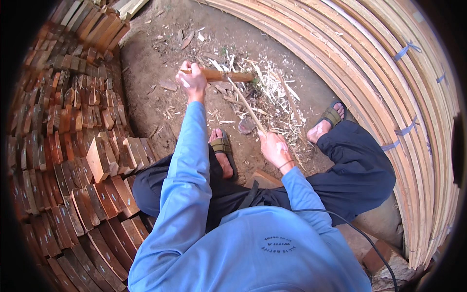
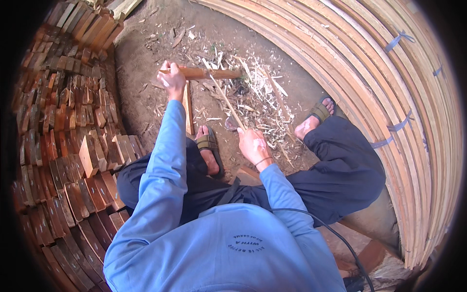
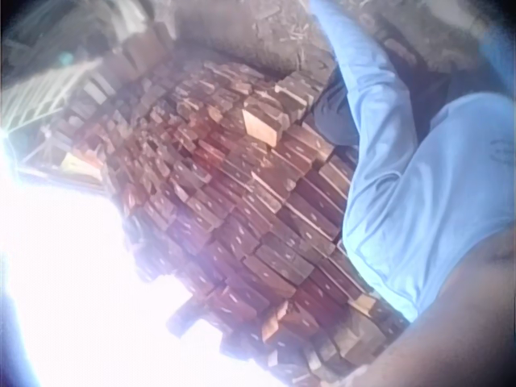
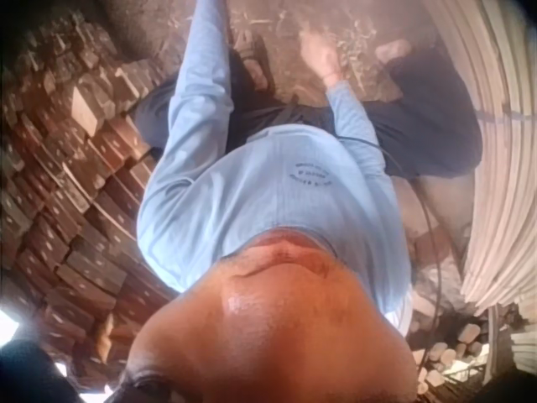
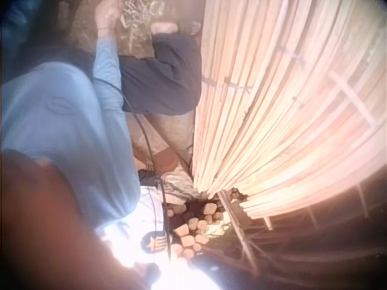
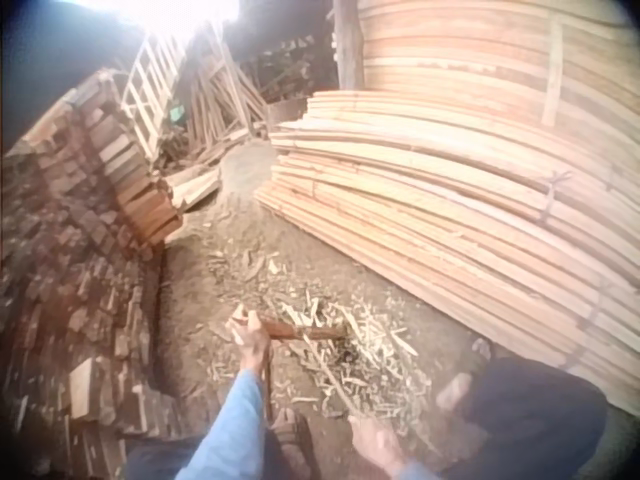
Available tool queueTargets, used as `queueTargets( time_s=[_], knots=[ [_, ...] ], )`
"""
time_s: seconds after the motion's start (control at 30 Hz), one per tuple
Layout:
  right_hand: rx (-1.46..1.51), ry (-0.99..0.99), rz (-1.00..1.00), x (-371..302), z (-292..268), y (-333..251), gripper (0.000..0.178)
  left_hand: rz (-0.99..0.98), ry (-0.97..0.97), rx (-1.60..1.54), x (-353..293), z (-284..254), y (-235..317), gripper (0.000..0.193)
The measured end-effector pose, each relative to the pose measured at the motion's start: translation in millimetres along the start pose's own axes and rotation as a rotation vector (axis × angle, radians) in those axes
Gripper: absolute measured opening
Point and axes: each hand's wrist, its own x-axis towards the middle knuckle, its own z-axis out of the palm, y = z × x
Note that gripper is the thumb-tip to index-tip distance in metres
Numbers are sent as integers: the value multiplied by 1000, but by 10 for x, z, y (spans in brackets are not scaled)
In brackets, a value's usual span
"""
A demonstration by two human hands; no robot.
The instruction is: The person shaves a piece of wood using a traditional drawknife, removing thin layers and small chips while sitting on the ground among stacks of lumber.
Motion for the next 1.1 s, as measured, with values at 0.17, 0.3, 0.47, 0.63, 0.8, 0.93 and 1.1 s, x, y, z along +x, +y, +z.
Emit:
queueTargets(
  time_s=[0.17, 0.3, 0.47, 0.63, 0.8, 0.93, 1.1],
  knots=[
    [84, -16, -27, 19, 110, 223, 52, 42, -10, 221, -73, 30, 346, 26],
    [1289, -615, 407, 4, -137, 228, 43, -41, -94, 315, -102, -4, 575, 30],
    [1144, -339, 265, -33, -300, 170, 49, -44, -107, 369, -2, -61, 421, 32],
    [261, 158, -10, -115, -333, -45, 56, -78, -127, 388, -41, -28, 429, 36],
    [52, 131, -88, 55, 177, 452, 48, -1, 31, 284, -57, -23, 345, 35],
    [593, 164, -79, -115, -457, -136, 55, -93, -66, 318, -43, -182, 220, 35],
    [75, 215, -222, 73, 40, 126, 44, -52, -48, 280, -42, -123, 245, 34]
  ],
)
